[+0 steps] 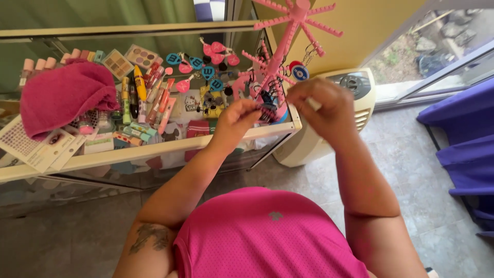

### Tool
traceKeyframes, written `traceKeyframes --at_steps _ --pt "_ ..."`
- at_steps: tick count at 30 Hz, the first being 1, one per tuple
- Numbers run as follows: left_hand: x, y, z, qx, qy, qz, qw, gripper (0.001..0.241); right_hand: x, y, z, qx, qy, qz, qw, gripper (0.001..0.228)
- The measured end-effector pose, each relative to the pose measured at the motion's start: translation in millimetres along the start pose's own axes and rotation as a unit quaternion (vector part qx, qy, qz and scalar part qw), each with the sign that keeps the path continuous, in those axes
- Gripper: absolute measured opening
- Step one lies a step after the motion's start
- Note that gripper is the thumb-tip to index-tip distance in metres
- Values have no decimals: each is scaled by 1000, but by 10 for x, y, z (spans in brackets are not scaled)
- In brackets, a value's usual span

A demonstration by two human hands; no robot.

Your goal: Organizing and hanging various small accessories and keychains onto a pink display stand on a glass counter.

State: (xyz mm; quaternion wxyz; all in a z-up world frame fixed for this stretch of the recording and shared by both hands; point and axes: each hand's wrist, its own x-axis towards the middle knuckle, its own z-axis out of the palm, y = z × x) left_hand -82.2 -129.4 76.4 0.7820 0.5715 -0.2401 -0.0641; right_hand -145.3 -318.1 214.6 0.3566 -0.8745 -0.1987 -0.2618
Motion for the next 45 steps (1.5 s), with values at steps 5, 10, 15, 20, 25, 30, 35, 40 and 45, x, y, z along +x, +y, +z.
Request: traceKeyframes --at_steps 5,10,15,20,25,30,35,40,45 --pt "448 45 43 -109 -19 -101 989 13 429 -98 -188 -113 -26 -60 991 11" --pt "668 -36 82 -140 8 -57 989 20 627 7 -173 -81 7 -17 997 17" --pt "747 -114 64 -113 33 -83 990 18 706 62 -134 -90 7 -31 995 18" --pt "762 -109 55 -132 34 -62 989 15 729 100 -108 -107 1 -39 994 18" --pt "810 -236 49 -125 13 -20 992 11 712 154 -94 -123 -7 -38 992 17" --pt "834 -273 44 -118 13 -30 992 15 701 50 -142 -147 -11 -69 987 20" --pt "856 -267 28 -129 3 -23 991 19 487 -293 -299 -171 49 -102 979 17" --pt "850 -220 -3 -101 -3 -34 994 28 -154 -360 -388 -236 154 -82 956 14" --pt "759 -220 -20 -113 14 35 993 28 -1136 154 -412 -226 187 -18 956 17"
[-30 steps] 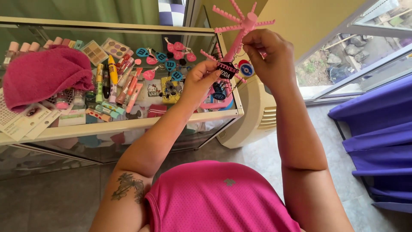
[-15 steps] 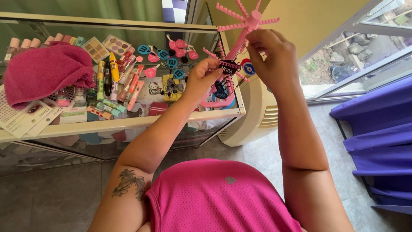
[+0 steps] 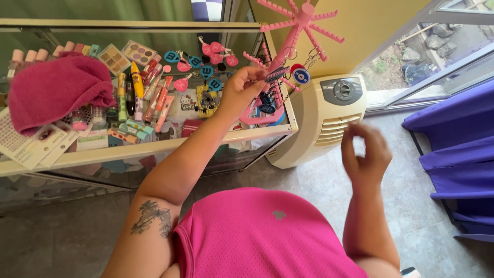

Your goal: Organizing and hanging various small accessories and keychains onto a pink display stand on a glass counter.

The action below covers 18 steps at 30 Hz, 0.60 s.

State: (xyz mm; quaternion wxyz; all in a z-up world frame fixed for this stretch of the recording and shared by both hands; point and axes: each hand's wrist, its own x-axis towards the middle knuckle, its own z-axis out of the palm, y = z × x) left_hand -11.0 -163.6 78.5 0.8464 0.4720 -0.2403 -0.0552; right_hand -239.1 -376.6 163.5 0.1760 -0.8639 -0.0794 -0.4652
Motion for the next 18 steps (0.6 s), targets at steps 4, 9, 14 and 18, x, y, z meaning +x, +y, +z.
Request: traceKeyframes --at_steps 4,9,14,18 --pt "-24 -65 -68 2 -2 14 1000 30 -713 145 -105 -8 -34 121 992 20" --pt "-227 -46 -256 111 11 26 993 27 -1504 270 -151 -32 -72 255 964 25" --pt "-678 35 -400 159 45 -13 986 23 -2000 444 -73 24 -110 348 931 27" --pt "-594 252 -113 291 45 108 949 32 -2020 438 -78 50 -139 371 917 29"
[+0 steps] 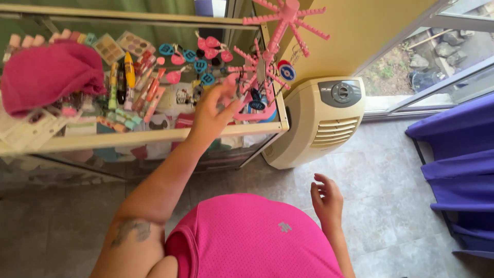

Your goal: Organizing and hanging various small accessories and keychains onto a pink display stand on a glass counter.

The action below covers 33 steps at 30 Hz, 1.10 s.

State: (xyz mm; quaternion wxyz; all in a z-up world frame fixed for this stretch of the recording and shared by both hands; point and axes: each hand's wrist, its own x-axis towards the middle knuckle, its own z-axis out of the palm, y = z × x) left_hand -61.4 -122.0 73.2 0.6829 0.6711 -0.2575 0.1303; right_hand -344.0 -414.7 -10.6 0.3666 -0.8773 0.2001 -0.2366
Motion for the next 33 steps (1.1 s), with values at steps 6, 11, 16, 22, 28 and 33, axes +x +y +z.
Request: traceKeyframes --at_steps 6,11,16,22,28,33 --pt "450 376 299 134 -56 15 989 76 -170 494 -157 -24 -34 51 998 28" --pt "625 469 460 90 -13 29 995 72 -371 602 -302 -21 -33 116 992 29" --pt "774 464 557 195 55 56 978 50 -686 936 -397 -17 -27 171 985 29" --pt "831 444 638 267 163 162 936 31 -825 877 -536 -41 22 186 981 29" --pt "785 316 649 250 130 148 948 29 -863 370 -472 -29 63 254 965 29" --pt "795 422 542 100 46 67 992 27 -816 183 -348 -44 58 240 968 27"
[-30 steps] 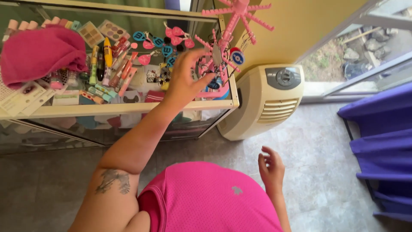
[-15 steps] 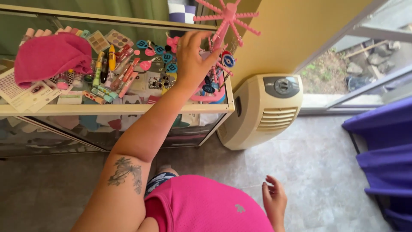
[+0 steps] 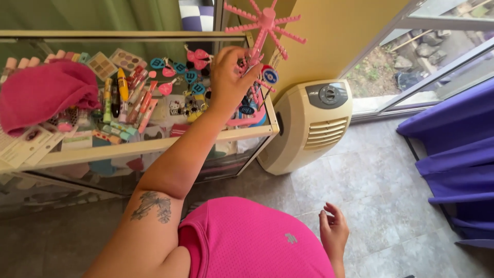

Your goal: Organizing and hanging various small accessories and keychains onto a pink display stand on a glass counter.

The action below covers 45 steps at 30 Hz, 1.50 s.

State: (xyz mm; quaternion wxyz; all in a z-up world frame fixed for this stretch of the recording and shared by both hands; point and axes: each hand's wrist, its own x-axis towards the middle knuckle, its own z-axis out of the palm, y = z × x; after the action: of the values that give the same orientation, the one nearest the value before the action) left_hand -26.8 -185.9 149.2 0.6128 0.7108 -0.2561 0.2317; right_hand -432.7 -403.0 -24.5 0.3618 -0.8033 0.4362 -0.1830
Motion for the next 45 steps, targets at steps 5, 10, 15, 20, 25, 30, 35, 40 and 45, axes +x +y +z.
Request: traceKeyframes --at_steps 5,10,15,20,25,30,35,40,45 --pt "53 42 -207 -194 -130 -120 965 29 -47 -36 90 9 13 -1 1000 27" --pt "169 29 -349 -220 -165 -175 945 43 -194 -277 88 21 10 40 999 28" --pt "271 -21 -360 -205 -166 -158 952 38 -232 -284 125 27 21 42 999 28" --pt "286 -151 -324 -192 -166 -130 959 36 -235 -312 161 30 29 51 998 27" --pt "196 -348 -316 -198 -173 -88 961 39 -216 -168 197 33 38 27 998 27" --pt "109 -426 -355 -165 -190 -90 964 48 -187 -185 216 32 33 29 999 27" --pt "32 -504 -374 -179 -203 -86 959 53 -153 -190 233 38 24 29 999 27" --pt "-2 -438 -403 -208 -213 -100 949 50 -81 -99 257 49 28 20 998 27" --pt "-31 -404 -400 -222 -208 -102 947 50 -81 -273 240 41 20 23 999 27"
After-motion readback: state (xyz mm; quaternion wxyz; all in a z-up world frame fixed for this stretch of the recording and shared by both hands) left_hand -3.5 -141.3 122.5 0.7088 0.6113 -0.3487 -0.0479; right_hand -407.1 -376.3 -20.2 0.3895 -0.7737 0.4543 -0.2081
